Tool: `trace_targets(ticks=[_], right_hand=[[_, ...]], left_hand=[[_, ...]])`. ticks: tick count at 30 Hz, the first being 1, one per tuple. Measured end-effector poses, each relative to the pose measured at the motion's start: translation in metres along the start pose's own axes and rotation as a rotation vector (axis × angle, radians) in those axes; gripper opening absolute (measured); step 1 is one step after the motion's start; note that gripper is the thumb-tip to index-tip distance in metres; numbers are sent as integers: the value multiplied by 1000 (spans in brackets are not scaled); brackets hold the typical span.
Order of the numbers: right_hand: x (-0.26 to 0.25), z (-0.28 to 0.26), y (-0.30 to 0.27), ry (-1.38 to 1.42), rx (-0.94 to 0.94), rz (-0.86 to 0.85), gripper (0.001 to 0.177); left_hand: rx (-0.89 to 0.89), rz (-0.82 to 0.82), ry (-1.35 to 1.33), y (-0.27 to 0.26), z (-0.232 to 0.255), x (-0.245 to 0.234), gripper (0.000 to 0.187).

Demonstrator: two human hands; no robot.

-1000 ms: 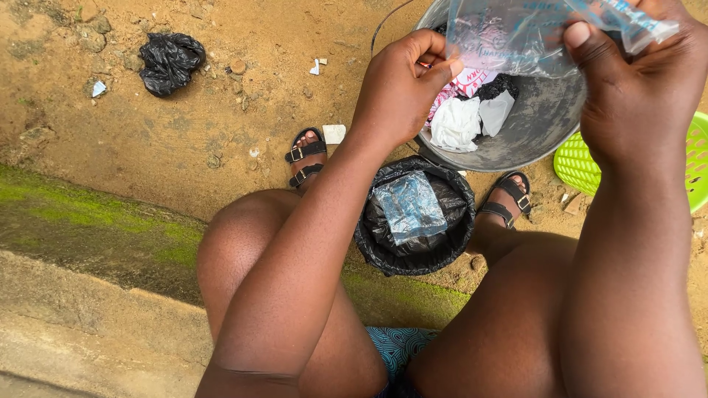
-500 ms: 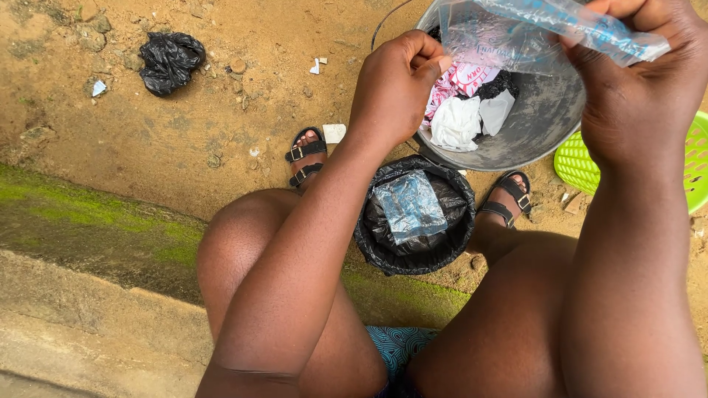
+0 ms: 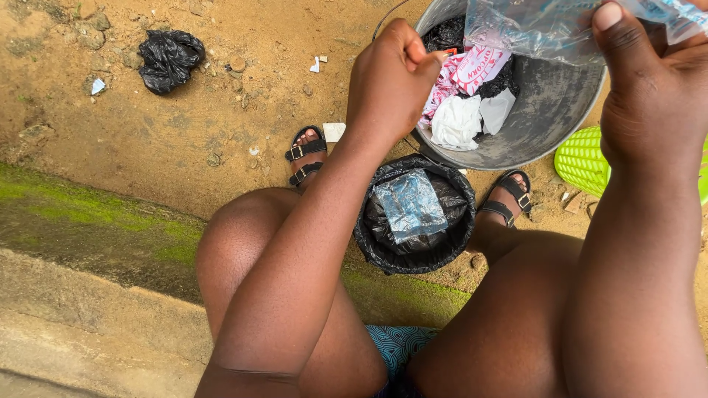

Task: Sorting and clearing various plastic and paper waste items into buckets.

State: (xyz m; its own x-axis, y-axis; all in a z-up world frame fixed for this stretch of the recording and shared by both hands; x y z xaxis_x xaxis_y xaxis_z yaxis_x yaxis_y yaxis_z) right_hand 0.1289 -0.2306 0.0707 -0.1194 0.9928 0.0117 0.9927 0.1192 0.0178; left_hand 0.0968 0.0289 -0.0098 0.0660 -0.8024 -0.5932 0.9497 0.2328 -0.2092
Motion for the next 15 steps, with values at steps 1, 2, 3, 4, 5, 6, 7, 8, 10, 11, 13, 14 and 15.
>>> trace_targets(ticks=[1, 2, 3, 4, 5, 6, 7, 8, 10, 11, 13, 14, 15], right_hand=[[5, -5, 1, 10, -19, -8, 16], [10, -11, 1, 20, -39, -16, 19], [11, -12, 1, 20, -38, -15, 19], [11, -14, 1, -15, -36, -9, 17], [12, -15, 1, -50, -35, -4, 15], [11, -14, 2, -50, -36, -3, 15], [11, -13, 1, -56, -42, -13, 14], [10, -13, 1, -62, -47, -23, 13], [10, -12, -1, -58, -64, -42, 14], [11, -13, -1, -52, -82, -61, 15], [11, -13, 0, -57, -63, -52, 12], [11, -12, 0, -61, -43, -45, 9], [12, -12, 0, -61, -45, -45, 9]], left_hand=[[-14, 21, 5, 1, -2, -3, 22], [-28, 42, 11, 1, -4, -6, 22], [-28, 41, 11, 3, -9, -2, 22], [2, 85, 10, 4, -11, -3, 19], [33, 130, 8, 5, -13, -5, 19], [34, 130, 8, 6, -19, -1, 19], [136, 198, 61, 5, -14, -3, 27], [239, 264, 114, 1, -9, -5, 36], [243, 248, 142, -2, -1, -8, 41], [249, 231, 171, -3, 4, -9, 46], [234, 161, 94, -1, 6, -6, 47], [218, 91, 18, 0, 6, -2, 49], [219, 92, 18, 0, 8, -2, 49]])
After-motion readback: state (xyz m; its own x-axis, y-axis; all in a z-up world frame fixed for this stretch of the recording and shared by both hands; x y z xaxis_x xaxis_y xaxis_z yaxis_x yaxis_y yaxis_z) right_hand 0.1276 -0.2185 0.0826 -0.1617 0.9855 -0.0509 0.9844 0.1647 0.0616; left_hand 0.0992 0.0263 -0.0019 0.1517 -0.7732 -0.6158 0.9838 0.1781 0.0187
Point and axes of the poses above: each hand's wrist, its own y-axis towards the middle knuckle, its own x-axis out of the palm, z = x × y, the point moved 10 cm from there along y, towards the middle knuckle, and after that the axes turned 9 degrees about y, right-handed, at the moved point
